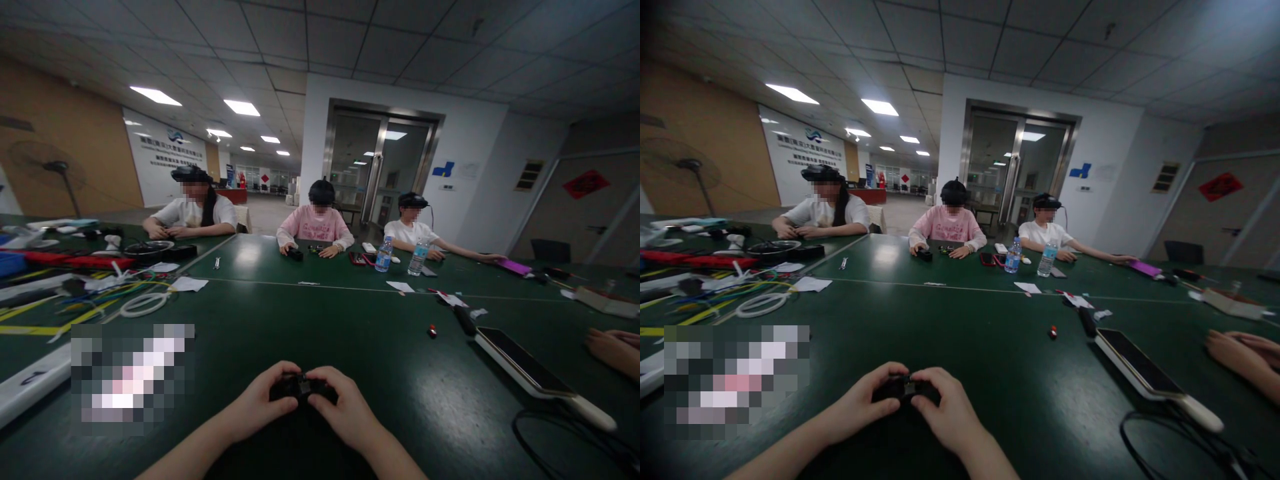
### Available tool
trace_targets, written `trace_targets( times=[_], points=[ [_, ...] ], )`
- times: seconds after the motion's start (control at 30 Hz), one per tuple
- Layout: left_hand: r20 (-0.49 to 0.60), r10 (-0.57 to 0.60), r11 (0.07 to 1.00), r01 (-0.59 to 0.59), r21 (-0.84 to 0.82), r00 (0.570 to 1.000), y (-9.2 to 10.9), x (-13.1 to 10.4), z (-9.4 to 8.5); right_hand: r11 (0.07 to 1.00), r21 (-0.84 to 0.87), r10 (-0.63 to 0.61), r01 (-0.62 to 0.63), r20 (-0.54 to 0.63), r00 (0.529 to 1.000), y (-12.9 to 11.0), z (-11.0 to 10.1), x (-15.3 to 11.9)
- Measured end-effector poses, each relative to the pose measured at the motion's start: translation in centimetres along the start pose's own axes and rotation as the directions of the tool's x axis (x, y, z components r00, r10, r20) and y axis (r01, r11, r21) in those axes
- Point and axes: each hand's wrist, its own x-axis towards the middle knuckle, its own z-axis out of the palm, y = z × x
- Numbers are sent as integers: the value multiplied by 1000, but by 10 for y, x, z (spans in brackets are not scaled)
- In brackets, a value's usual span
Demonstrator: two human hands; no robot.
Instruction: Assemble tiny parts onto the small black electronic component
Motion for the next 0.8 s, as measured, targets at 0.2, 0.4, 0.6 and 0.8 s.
trace_targets(
  times=[0.2,0.4,0.6,0.8],
  points=[
    [16,-33,998,34,-48,999,0,1,0,998,67,22,-19,-45,999,1,4,1],
    [20,-8,1000,8,17,1000,4,2,0,998,56,29,-27,-47,998,2,4,2],
    [11,2,1000,-2,-10,1000,3,1,2,999,33,34,-32,-47,998,1,3,1],
    [20,-2,1000,2,-18,1000,2,0,4,998,15,64,-63,-22,998,1,3,1]
  ],
)
